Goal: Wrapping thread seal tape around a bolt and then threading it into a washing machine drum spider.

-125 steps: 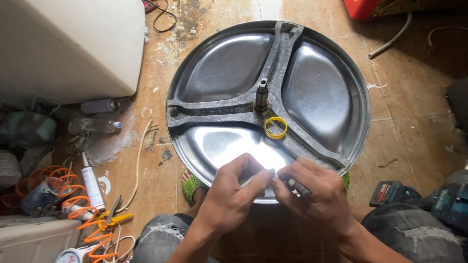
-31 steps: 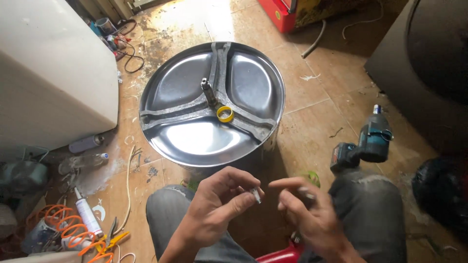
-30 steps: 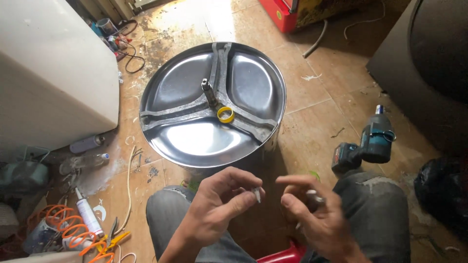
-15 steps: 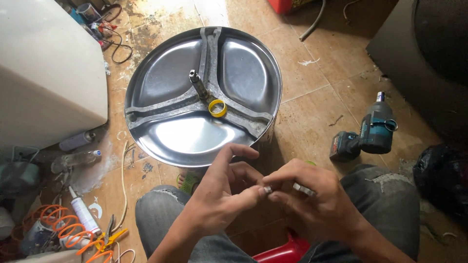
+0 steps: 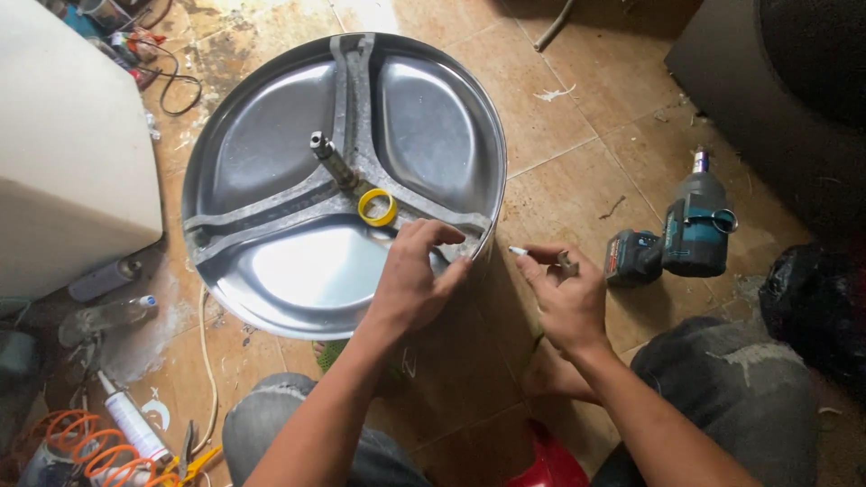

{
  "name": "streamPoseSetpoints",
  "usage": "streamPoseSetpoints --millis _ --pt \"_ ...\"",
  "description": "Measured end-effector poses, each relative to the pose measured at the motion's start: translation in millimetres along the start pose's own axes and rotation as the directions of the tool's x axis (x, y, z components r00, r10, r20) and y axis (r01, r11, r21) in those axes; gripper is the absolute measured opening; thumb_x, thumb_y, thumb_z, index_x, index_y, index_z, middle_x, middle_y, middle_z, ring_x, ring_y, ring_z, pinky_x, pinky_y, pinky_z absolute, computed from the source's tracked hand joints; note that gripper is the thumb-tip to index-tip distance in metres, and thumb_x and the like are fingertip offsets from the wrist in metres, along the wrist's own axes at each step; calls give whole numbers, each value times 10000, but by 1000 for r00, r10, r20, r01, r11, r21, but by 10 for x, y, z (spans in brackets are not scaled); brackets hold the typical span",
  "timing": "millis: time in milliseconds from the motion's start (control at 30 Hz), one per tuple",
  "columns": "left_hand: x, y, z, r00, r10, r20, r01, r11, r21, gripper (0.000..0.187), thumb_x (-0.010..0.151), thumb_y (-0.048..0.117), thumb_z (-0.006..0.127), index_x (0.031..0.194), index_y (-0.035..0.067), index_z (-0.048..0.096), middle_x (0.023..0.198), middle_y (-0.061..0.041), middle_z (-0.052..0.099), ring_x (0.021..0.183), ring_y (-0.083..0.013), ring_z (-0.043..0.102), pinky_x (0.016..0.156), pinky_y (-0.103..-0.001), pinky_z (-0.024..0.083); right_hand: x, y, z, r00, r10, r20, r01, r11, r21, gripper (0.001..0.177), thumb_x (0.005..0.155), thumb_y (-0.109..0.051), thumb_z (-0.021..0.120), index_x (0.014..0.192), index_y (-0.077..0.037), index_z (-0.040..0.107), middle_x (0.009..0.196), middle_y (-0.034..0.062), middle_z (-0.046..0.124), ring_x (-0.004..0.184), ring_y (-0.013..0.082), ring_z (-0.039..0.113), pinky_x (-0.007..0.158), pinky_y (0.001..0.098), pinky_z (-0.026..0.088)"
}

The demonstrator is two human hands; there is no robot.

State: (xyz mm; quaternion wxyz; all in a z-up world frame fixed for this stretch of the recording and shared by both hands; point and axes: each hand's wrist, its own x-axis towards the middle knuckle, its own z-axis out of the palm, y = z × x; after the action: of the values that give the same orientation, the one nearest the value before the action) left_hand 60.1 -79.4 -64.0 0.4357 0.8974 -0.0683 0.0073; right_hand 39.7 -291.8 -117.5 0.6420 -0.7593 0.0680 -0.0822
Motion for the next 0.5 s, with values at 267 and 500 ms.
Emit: streamPoseSetpoints --millis 267,500 --pt "198 -291 442 992 97 -78 -95 995 29 464 749 219 787 1190 209 640 988 55 789 985 -179 710 911 -347 450 182 459 211 994 108 25 -106 992 -74 202 871 -170 845 1036 -65 798 808 107 778 508 53 431 474 212 372" --pt "276 -230 381 1000 11 13 -10 992 -129 439 765 156 773 1185 144 645 955 -45 812 967 -260 751 920 -384 472 202 257 246 992 122 27 -121 991 -50 173 841 -131 852 1006 -86 822 744 69 793 411 13 368 402 188 350"
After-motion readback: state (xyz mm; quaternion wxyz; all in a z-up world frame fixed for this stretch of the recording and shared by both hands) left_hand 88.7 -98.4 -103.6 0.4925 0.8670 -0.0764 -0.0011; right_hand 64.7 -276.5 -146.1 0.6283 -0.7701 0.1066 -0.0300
